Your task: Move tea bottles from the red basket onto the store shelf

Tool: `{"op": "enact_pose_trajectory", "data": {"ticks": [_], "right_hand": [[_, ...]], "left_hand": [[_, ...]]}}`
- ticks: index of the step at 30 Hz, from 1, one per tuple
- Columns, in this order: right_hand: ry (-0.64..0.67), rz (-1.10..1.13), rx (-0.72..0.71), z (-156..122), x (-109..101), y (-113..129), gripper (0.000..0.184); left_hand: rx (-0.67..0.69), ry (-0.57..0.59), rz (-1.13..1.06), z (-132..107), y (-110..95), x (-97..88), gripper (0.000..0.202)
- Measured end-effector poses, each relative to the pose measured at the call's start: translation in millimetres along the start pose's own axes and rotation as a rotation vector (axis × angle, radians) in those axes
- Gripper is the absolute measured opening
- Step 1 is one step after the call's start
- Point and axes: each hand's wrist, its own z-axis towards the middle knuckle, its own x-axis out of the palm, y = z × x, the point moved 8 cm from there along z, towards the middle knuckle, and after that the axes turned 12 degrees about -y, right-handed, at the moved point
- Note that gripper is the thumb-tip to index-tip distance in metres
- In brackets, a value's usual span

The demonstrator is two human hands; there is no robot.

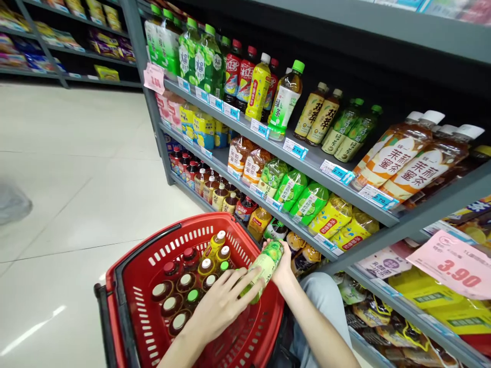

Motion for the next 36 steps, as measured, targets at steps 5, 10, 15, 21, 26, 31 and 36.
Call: {"op": "enact_pose_trajectory", "data": {"ticks": [5,10,15,21,26,31,36], "right_hand": [[0.029,0.003,0.006,-5.4,5.7,5.5,0.016],[0.170,-0.033,-0.049,-25.6,23.4,18.2,0.021],[0.253,-0.007,-0.113,-39.9,29.6,38.6,0.024],[0.290,0.043,-0.059,-47.4,27.7,52.8,0.022],[0.274,-0.099,0.035,-50.5,24.9,40.4,0.020],[0.257,-0.223,0.081,-53.5,23.1,27.5,0.015],[0.302,-0.203,0.117,-52.9,23.4,25.7,0.014]], "left_hand": [[-0.057,-0.036,-0.026,-10.9,14.2,6.2,0.052],[-0.430,-0.264,-0.170,-7.1,33.3,-3.0,0.054],[-1.039,-0.231,-0.579,-16.9,46.5,19.1,0.052],[-1.325,0.042,-1.016,-29.1,19.6,61.2,0.068],[-1.158,0.280,-1.113,-20.8,-7.2,69.5,0.058],[-1.127,0.363,-0.992,-25.9,-15.9,71.8,0.050],[-1.310,0.308,-1.322,-38.4,-29.1,86.1,0.060]]}}
